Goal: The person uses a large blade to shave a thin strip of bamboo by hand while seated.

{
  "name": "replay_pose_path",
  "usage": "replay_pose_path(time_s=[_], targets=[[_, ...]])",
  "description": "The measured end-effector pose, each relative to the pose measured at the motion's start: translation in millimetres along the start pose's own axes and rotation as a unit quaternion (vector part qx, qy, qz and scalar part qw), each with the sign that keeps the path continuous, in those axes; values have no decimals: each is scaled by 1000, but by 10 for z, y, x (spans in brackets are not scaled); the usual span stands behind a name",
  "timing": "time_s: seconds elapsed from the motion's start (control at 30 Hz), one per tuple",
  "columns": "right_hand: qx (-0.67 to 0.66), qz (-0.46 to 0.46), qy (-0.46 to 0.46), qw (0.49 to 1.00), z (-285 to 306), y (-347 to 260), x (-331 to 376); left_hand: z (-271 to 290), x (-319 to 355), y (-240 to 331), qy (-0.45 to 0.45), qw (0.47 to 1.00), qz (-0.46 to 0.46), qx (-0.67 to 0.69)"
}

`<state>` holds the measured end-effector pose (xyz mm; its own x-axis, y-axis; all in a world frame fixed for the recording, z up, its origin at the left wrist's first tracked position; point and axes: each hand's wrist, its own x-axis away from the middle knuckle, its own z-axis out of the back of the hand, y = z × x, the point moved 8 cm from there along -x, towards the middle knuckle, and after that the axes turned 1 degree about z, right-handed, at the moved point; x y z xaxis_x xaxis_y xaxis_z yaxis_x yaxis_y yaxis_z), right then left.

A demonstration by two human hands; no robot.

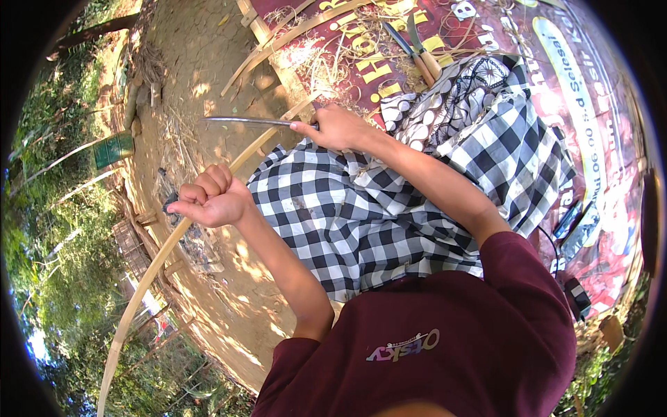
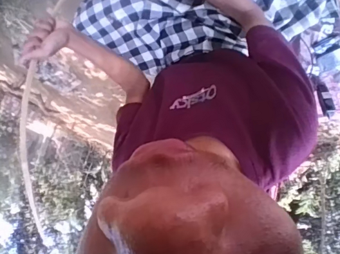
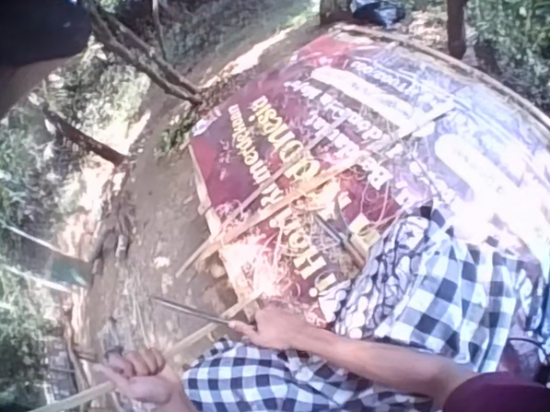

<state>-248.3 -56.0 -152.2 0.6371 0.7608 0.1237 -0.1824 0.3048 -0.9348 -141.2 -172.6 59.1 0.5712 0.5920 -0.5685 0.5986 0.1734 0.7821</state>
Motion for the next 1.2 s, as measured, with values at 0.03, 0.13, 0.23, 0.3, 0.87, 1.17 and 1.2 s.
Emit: replay_pose_path(time_s=[0.03, 0.13, 0.23, 0.3, 0.87, 1.17, 1.2], targets=[[-5, -8, 0, 1000, 16, 91, -28, -32, 9, 0, 11, 1000, -2, -6], [-57, -134, 36, 989, 44, 633, -89, -127, 27, 7, 12, 1000, -8, -17], [-71, -120, -1, 990, -49, 624, -182, -87, 25, 14, -16, 1000, -10, -15], [-58, -76, -16, 995, -78, 383, -162, -27, 46, -5, 7, 1000, -4, -10], [-91, -74, -9, 993, -40, 365, -168, -103, 51, 22, -33, 999, 4, 4], [-31, -43, 15, 998, -7, 292, -196, -40, 44, 25, -24, 1000, 5, 1], [-35, -42, 4, 998, -24, 256, -166, -6, 53, 21, -24, 1000, 5, 6]])
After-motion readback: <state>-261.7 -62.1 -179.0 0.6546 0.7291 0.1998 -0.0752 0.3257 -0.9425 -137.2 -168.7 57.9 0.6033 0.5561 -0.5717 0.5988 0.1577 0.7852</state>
